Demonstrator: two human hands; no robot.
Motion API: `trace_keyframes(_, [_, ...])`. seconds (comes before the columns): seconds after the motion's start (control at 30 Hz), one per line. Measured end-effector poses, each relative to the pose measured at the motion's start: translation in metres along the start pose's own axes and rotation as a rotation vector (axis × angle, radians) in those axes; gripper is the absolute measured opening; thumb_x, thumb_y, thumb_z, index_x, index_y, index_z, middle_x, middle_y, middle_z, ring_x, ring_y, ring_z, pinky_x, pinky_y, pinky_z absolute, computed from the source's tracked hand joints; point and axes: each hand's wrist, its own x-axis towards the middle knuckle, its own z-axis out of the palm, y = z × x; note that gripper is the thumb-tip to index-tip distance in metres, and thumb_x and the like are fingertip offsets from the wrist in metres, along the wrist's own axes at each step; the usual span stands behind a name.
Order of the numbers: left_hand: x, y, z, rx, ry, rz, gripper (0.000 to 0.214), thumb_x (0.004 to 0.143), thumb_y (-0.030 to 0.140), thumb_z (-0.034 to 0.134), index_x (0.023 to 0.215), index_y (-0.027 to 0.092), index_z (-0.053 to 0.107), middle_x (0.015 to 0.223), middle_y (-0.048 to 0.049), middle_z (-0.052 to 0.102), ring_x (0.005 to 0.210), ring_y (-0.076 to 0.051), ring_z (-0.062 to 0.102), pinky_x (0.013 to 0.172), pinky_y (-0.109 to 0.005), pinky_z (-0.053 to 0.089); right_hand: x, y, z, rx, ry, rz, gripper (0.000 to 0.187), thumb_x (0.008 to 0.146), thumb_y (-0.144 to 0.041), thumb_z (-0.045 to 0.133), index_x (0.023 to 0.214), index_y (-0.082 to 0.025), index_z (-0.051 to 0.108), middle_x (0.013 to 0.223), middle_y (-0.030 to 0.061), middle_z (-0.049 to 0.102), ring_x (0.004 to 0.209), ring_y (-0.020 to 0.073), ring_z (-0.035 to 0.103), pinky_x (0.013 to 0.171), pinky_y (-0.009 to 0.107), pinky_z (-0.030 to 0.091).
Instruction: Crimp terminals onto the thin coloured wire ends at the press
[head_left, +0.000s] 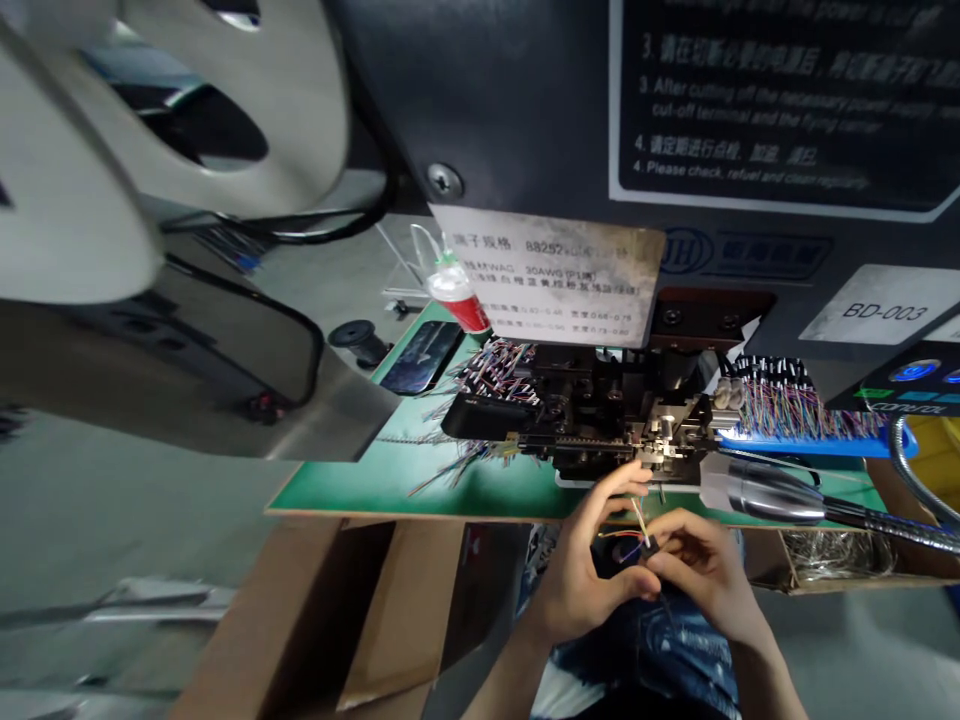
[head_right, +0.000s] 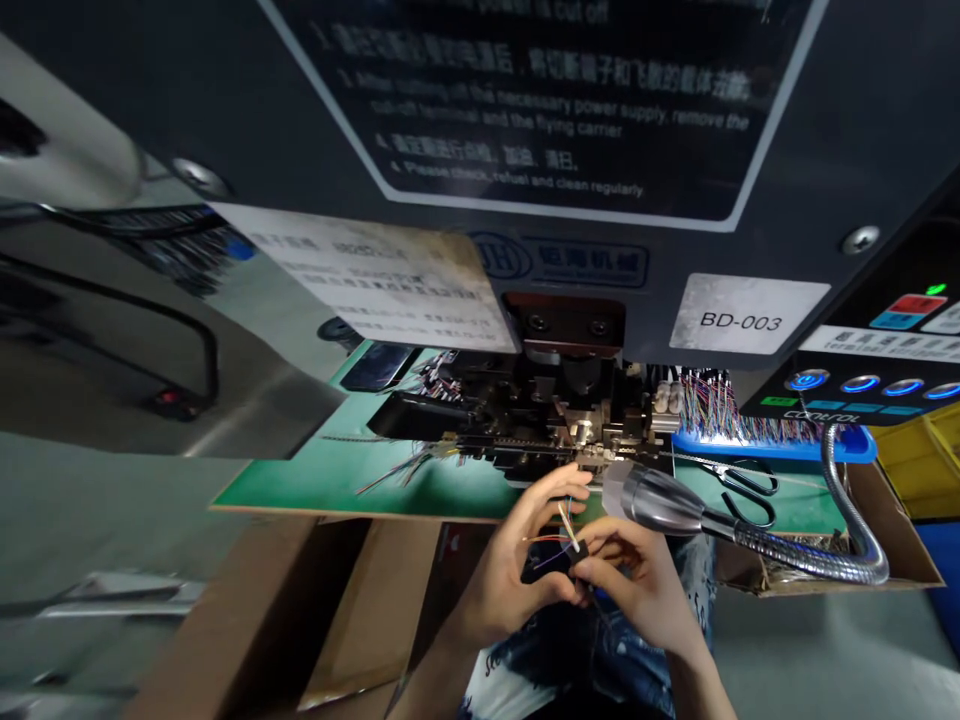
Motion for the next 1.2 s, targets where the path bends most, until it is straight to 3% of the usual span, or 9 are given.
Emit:
trace_keyframes(0.1, [0.004, 0.002, 0.004, 0.029, 0.018, 0.043, 0.036, 0.095, 0.048, 0.079, 0.121, 0.024, 0.075, 0.112, -0.0079, 0.074, 0.101, -0.023, 0.071, 0.091, -0.027, 0.057, -0.001, 0.005, 0.003, 0.102, 0.025, -0.022, 0.018, 0.091, -0.031, 0.086, 0.109, -0.027, 0.083, 0.076, -0.0015, 0.076, 0.057, 0.0127, 0.072, 0.057, 0.02, 0.059])
trace_keyframes(0.17, [0.004, 0.001, 0.007, 0.044, 0.077, 0.06, 0.02, 0.099, 0.041, 0.075, 0.101, 0.021, 0.076, 0.095, -0.0045, 0.073, 0.088, -0.019, 0.071, 0.081, -0.024, 0.056, -0.002, 0.007, 0.004, 0.123, 0.039, -0.024, 0.019, 0.091, -0.031, 0.086, 0.109, -0.028, 0.083, 0.078, -0.0012, 0.078, 0.059, 0.0127, 0.072, 0.059, 0.02, 0.06])
trace_keyframes(0.3, [0.001, 0.001, 0.011, 0.084, 0.177, -0.031, 0.019, 0.104, 0.032, 0.067, 0.09, 0.02, 0.073, 0.076, 0.0007, 0.071, 0.065, -0.014, 0.067, 0.065, -0.021, 0.052, -0.003, 0.002, 0.006, 0.059, 0.142, -0.016, 0.016, 0.092, -0.035, 0.086, 0.106, -0.028, 0.083, 0.082, -0.0006, 0.078, 0.07, 0.0133, 0.071, 0.066, 0.02, 0.059])
trace_keyframes(0.47, [-0.004, -0.004, 0.018, 0.081, 0.218, -0.065, 0.02, 0.103, 0.034, 0.068, 0.089, 0.02, 0.073, 0.074, 0.0002, 0.073, 0.063, -0.015, 0.068, 0.06, -0.022, 0.05, 0.001, 0.0, 0.009, 0.079, 0.204, -0.038, 0.023, 0.092, -0.041, 0.085, 0.108, -0.026, 0.082, 0.082, 0.0022, 0.078, 0.069, 0.0155, 0.069, 0.066, 0.024, 0.057])
trace_keyframes(0.6, [-0.007, -0.016, 0.019, -0.144, 0.138, -0.159, 0.032, 0.102, 0.046, 0.068, 0.084, 0.02, 0.065, 0.064, 0.0024, 0.066, 0.051, -0.014, 0.062, 0.054, -0.023, 0.048, 0.009, 0.007, 0.01, 0.237, 0.052, 0.012, 0.034, 0.086, -0.044, 0.089, 0.111, -0.022, 0.081, 0.072, 0.0009, 0.074, 0.051, 0.0128, 0.064, 0.053, 0.023, 0.053])
trace_keyframes(0.7, [-0.007, -0.018, 0.012, -0.181, 0.129, -0.114, 0.031, 0.096, 0.046, 0.077, 0.084, 0.018, 0.07, 0.074, -0.0014, 0.067, 0.066, -0.016, 0.065, 0.064, -0.025, 0.05, 0.015, 0.011, 0.008, 0.317, -0.095, 0.067, 0.04, 0.08, -0.053, 0.091, 0.095, -0.017, 0.081, 0.061, 0.0003, 0.068, 0.041, 0.011, 0.057, 0.043, 0.021, 0.048])
trace_keyframes(0.83, [-0.002, -0.011, 0.002, -0.209, 0.06, -0.045, 0.026, 0.096, 0.045, 0.077, 0.103, 0.02, 0.079, 0.099, -0.0068, 0.068, 0.087, -0.02, 0.064, 0.078, -0.028, 0.051, 0.017, 0.012, 0.004, 0.313, -0.105, 0.083, 0.037, 0.078, -0.051, 0.094, 0.086, -0.017, 0.082, 0.06, -0.0001, 0.066, 0.041, 0.0105, 0.057, 0.043, 0.02, 0.047])
trace_keyframes(1.03, [0.004, -0.012, 0.003, -0.136, 0.079, 0.036, 0.02, 0.096, 0.035, 0.078, 0.082, 0.02, 0.077, 0.087, -0.0037, 0.065, 0.088, -0.02, 0.062, 0.08, -0.027, 0.05, 0.017, 0.009, 0.005, 0.247, -0.082, 0.022, 0.023, 0.081, -0.044, 0.093, 0.094, -0.026, 0.087, 0.071, 0.0004, 0.071, 0.05, 0.0124, 0.066, 0.048, 0.02, 0.052])
trace_keyframes(1.2, [0.004, -0.006, 0.007, -0.33, 0.069, -0.084, 0.019, 0.093, 0.035, 0.08, 0.085, 0.02, 0.073, 0.092, -0.0005, 0.059, 0.06, -0.011, 0.057, 0.054, -0.023, 0.05, 0.016, 0.009, 0.008, 0.153, -0.014, 0.014, 0.021, 0.087, -0.041, 0.088, 0.095, -0.022, 0.086, 0.067, 0.0002, 0.072, 0.053, 0.0129, 0.068, 0.055, 0.021, 0.056])
